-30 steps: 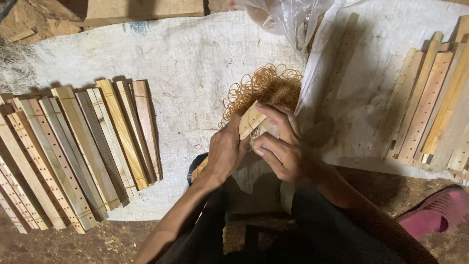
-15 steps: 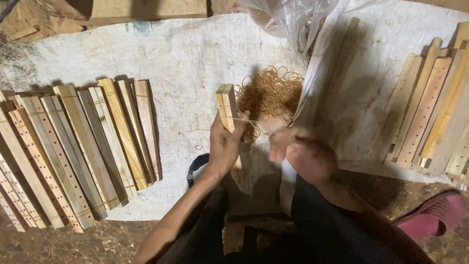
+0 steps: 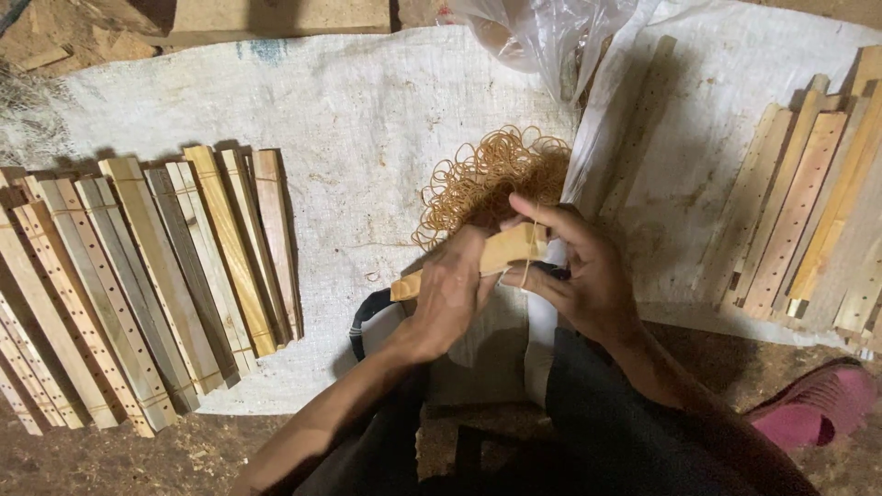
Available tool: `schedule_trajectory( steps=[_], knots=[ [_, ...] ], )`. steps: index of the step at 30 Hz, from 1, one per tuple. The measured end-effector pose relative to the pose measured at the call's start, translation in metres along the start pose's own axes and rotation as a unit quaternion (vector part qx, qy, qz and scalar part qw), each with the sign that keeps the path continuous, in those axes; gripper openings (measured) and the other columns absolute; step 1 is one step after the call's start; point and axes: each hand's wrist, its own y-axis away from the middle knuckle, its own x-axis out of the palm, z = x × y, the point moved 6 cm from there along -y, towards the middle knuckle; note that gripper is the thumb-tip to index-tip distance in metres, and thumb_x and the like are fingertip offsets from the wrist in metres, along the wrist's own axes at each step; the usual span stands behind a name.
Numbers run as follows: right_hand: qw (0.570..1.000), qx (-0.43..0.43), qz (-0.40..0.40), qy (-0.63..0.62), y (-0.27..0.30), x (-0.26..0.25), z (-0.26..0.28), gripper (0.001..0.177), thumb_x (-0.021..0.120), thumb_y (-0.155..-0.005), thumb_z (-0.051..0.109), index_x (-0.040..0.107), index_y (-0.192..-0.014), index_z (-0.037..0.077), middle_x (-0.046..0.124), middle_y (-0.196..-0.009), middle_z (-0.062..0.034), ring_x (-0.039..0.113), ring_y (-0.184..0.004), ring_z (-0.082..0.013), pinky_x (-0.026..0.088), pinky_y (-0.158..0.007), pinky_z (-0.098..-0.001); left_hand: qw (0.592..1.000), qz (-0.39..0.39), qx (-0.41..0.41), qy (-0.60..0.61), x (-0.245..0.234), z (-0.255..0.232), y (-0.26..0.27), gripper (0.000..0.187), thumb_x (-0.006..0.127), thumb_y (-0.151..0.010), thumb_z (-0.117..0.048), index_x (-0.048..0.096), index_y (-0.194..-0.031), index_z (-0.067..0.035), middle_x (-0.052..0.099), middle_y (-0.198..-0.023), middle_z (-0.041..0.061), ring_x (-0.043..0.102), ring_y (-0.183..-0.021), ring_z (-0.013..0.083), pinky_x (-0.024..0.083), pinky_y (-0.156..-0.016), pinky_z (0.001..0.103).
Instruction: Bundling wooden slats with rubber bands and organizing them into stacks on the floor.
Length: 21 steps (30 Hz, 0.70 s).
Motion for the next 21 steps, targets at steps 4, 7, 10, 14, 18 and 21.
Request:
schedule_trajectory(
  steps=[4,7,10,14,18,21],
  knots=[
    [0.997,-0.021,0.020,0.072,0.001,-0.003,-0.002,0.056,0.090,-0.073,0.015,0.069,-0.123,0.001,0.067,-0.104,-0.0146,0.064,-0.091,-0.0260,0.049,-0.086,-0.0396,0.998,0.043,0.011,-0.037,0.008,-0.004,0.003,0.016,0.061,-0.096,-0.008,0.052,-0.107,-0.003,0.057,-0.074,0.009,0.064,-0.061,0.0277,0.056,-0.058,0.042],
    [0.998,0.001,0.050,0.039,0.000,0.000,0.003,0.048,0.084,-0.077,0.011,0.066,-0.121,0.000,0.065,-0.105,-0.0160,0.063,-0.091,-0.0257,0.050,-0.085,-0.0415,0.997,0.052,0.006,-0.056,0.004,-0.005,0.001,0.019,0.064,-0.093,-0.012,0.052,-0.106,-0.004,0.058,-0.073,0.011,0.065,-0.063,0.0319,0.054,-0.058,0.044],
    [0.997,0.060,0.051,-0.017,-0.003,0.007,0.004,0.056,0.082,-0.078,0.009,0.060,-0.128,-0.002,0.068,-0.108,-0.0157,0.066,-0.094,-0.0217,0.054,-0.088,-0.0408,0.998,0.047,-0.011,-0.032,-0.004,-0.008,0.003,0.020,0.065,-0.092,-0.015,0.052,-0.102,-0.004,0.058,-0.074,0.017,0.065,-0.068,0.0402,0.051,-0.060,0.048],
    [0.993,0.116,0.012,-0.016,-0.003,0.012,0.002,0.045,0.082,-0.081,0.016,0.068,-0.120,-0.001,0.073,-0.094,-0.0137,0.066,-0.084,-0.0145,0.056,-0.080,-0.0340,0.998,0.042,-0.045,0.012,-0.005,-0.004,0.004,0.014,0.061,-0.095,-0.017,0.054,-0.101,-0.006,0.059,-0.075,0.018,0.065,-0.069,0.0393,0.051,-0.061,0.047],
    [0.988,0.133,-0.011,-0.071,0.001,0.019,-0.021,0.047,0.083,-0.080,0.017,0.067,-0.120,-0.002,0.075,-0.090,-0.0153,0.070,-0.077,-0.0152,0.057,-0.078,-0.0329,0.996,0.045,-0.070,0.032,-0.007,-0.002,0.005,0.013,0.060,-0.095,-0.017,0.055,-0.103,-0.008,0.062,-0.077,0.012,0.066,-0.068,0.0302,0.052,-0.063,0.041],
    [0.984,0.150,-0.014,-0.096,0.005,0.029,-0.027,0.043,0.082,-0.081,0.013,0.068,-0.117,-0.003,0.073,-0.086,-0.0142,0.067,-0.073,-0.0167,0.054,-0.072,-0.0307,0.995,0.029,-0.087,0.036,-0.022,-0.018,-0.001,0.016,0.062,-0.094,-0.016,0.053,-0.103,-0.006,0.062,-0.075,0.023,0.066,-0.068,0.0448,0.051,-0.061,0.050]
  ],
)
